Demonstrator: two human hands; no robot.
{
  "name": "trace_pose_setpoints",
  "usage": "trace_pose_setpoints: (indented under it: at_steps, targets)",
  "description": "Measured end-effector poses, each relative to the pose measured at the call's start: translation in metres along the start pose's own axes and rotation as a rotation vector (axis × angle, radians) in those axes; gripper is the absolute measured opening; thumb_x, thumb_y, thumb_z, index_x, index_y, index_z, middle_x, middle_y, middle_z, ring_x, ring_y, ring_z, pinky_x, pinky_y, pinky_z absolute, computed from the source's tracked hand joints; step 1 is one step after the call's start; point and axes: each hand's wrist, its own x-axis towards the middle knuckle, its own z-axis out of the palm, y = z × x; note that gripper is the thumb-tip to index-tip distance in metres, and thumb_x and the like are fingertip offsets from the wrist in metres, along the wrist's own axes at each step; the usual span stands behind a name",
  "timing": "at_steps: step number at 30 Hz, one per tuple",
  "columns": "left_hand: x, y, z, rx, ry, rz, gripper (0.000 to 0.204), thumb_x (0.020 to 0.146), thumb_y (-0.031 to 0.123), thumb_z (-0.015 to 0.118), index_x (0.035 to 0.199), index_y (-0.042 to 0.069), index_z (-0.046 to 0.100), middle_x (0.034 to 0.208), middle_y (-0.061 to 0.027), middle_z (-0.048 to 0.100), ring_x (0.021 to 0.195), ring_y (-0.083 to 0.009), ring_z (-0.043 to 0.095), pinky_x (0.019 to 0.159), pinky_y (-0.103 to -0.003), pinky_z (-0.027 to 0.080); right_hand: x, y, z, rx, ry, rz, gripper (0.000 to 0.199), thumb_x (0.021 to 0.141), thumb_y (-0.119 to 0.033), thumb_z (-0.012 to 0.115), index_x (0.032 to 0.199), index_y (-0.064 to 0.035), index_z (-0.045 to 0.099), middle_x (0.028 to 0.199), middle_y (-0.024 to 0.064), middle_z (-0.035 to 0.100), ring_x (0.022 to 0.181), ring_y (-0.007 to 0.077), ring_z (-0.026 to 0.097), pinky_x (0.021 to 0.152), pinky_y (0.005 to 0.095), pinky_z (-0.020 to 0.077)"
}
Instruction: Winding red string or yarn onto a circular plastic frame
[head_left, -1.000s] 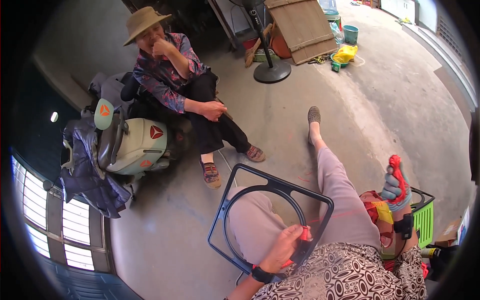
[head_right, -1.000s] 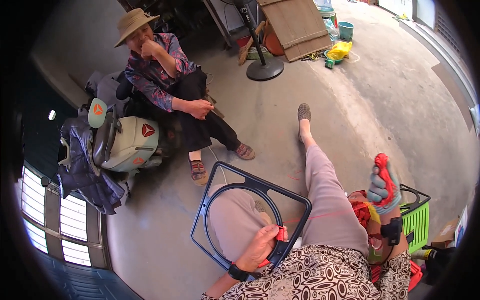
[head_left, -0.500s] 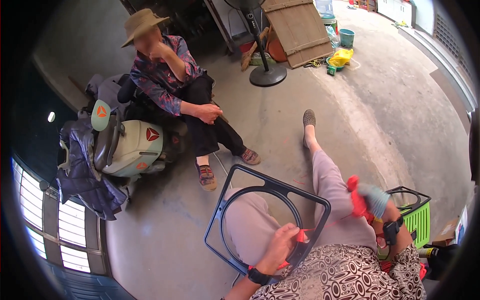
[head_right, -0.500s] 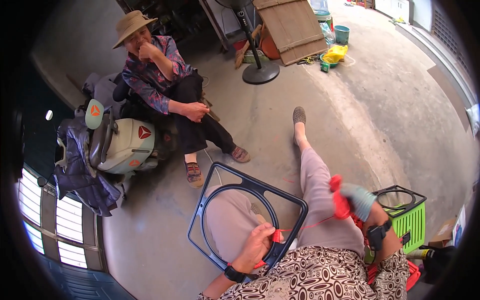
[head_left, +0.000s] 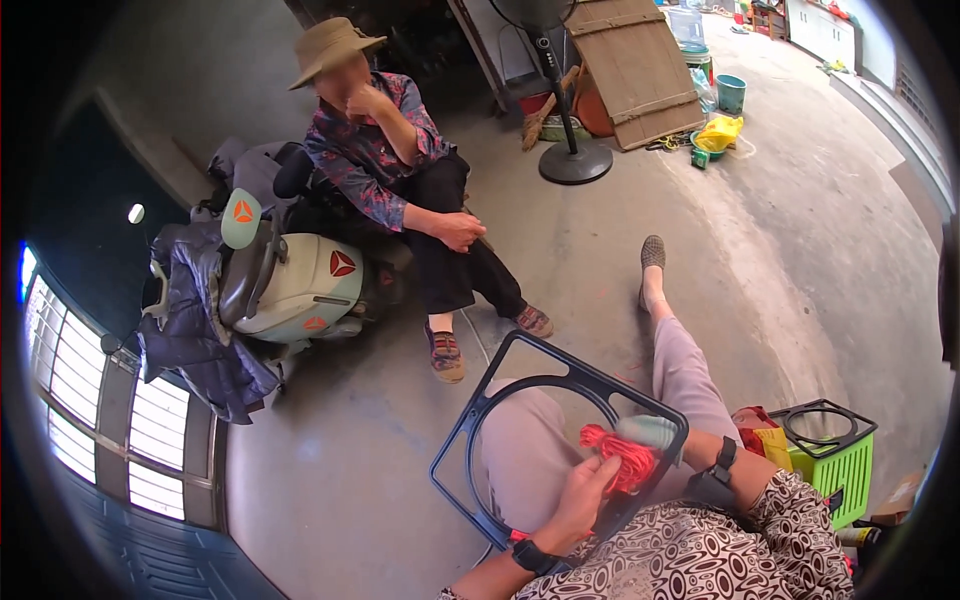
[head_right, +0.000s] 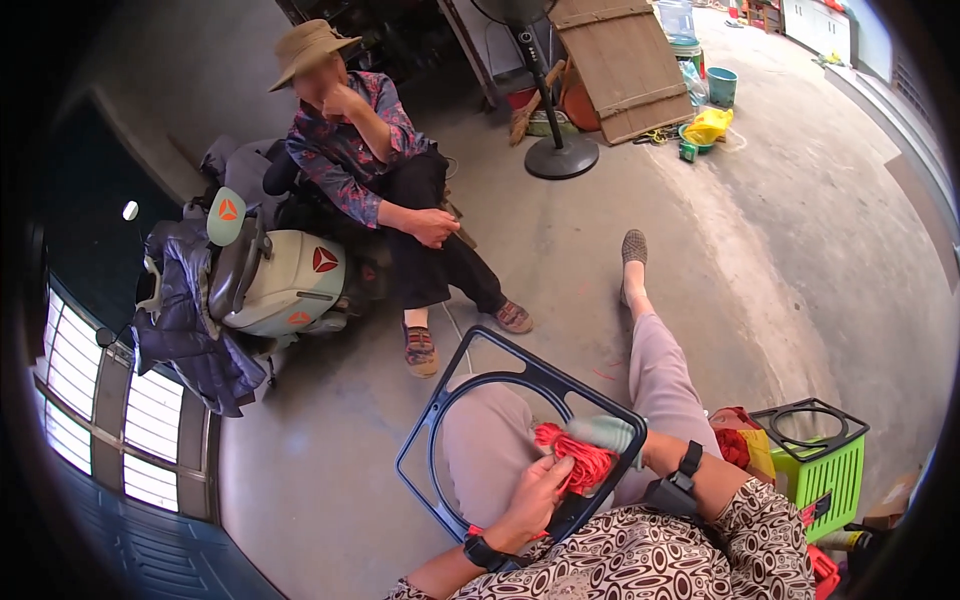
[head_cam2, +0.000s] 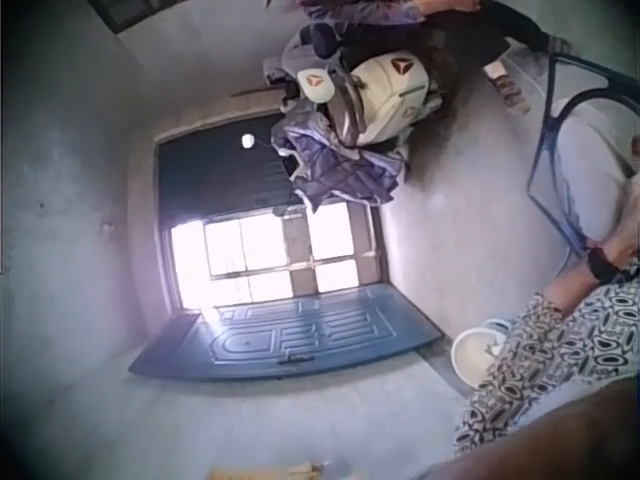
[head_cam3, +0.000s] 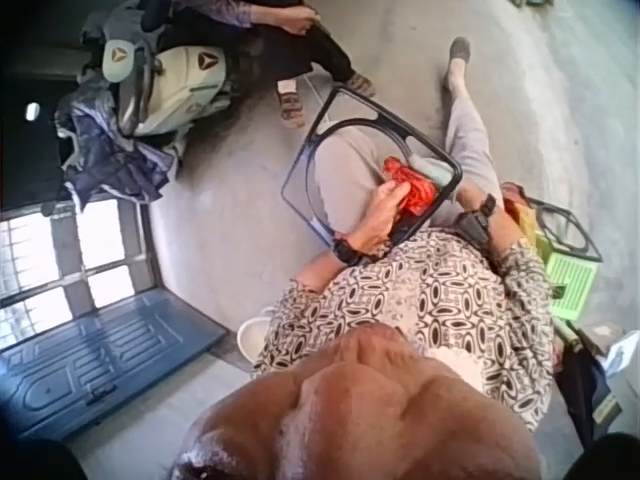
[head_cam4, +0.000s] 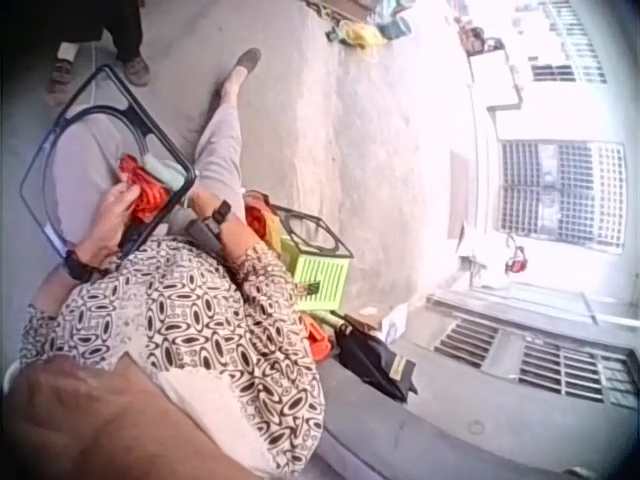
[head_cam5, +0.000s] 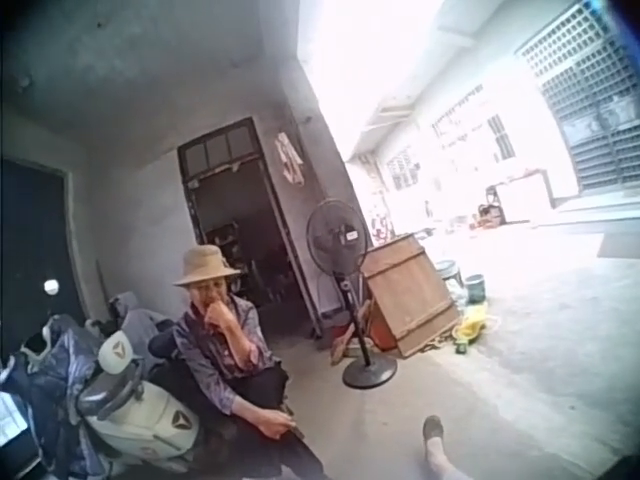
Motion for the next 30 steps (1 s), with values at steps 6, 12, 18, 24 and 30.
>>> trace_pose_setpoints:
  at_steps: [6,12,18,24,30]
  targets:
    - [0.007,-0.005,-0.009,0.05,-0.048,-0.052,0.028,0.096,0.022,0.046,0.105,-0.003,0.057,0.093,-0.01,0.065,0.077,-0.0139,0.062,0.074,-0.026,0.05,-0.009,0.009,0.03,0.285,0.179,-0.053,0.036,0.088,-0.025,0.059,0.114,-0.001,0.054,0.105,0.0084,0.062,0.093,0.0189,0.061,0.088,0.0317,0.0473]
    - [0.002,0.001,-0.02,-0.097,-0.192,-0.176,0.025,0.095,0.02,0.049,0.103,-0.002,0.056,0.087,-0.0086,0.063,0.082,-0.0136,0.06,0.081,-0.026,0.046,-0.024,-0.007,-0.016,0.883,0.457,-0.55,0.021,0.085,-0.021,0.056,0.098,-0.0055,0.054,0.086,0.0082,0.062,0.076,0.0234,0.062,0.072,0.041,0.0523]
    - [-0.008,0.002,-0.009,-0.133,-0.185,-0.143,0.023,0.095,0.015,0.048,0.104,-0.004,0.054,0.088,-0.011,0.062,0.082,-0.0149,0.061,0.078,-0.025,0.049,-0.129,0.019,-0.048,0.967,-0.057,-0.927,0.033,0.09,-0.033,0.048,0.106,-0.0039,0.047,0.063,-0.0019,0.039,0.047,0.0088,0.038,0.047,0.0276,0.0372]
    - [0.003,0.005,-0.004,-0.009,-0.14,-0.086,0.021,0.096,0.018,0.045,0.099,-0.001,0.055,0.081,-0.0091,0.061,0.074,-0.0166,0.059,0.071,-0.028,0.049,-0.17,0.031,-0.06,0.805,0.313,-0.89,0.029,0.097,-0.027,0.036,0.109,-0.0021,0.046,0.063,-0.001,0.037,0.041,0.0088,0.031,0.036,0.0244,0.0281]
    - [0.007,0.015,-0.001,-0.092,-0.052,-0.088,0.014,0.093,0.013,0.051,0.084,0.003,0.055,0.077,-0.0128,0.064,0.064,-0.016,0.063,0.061,-0.028,0.055,-0.138,0.022,-0.057,0.203,0.865,-0.61,0.033,0.089,-0.025,0.054,0.112,-0.0017,0.054,0.089,0.0064,0.061,0.069,0.0162,0.06,0.06,0.0258,0.0513]
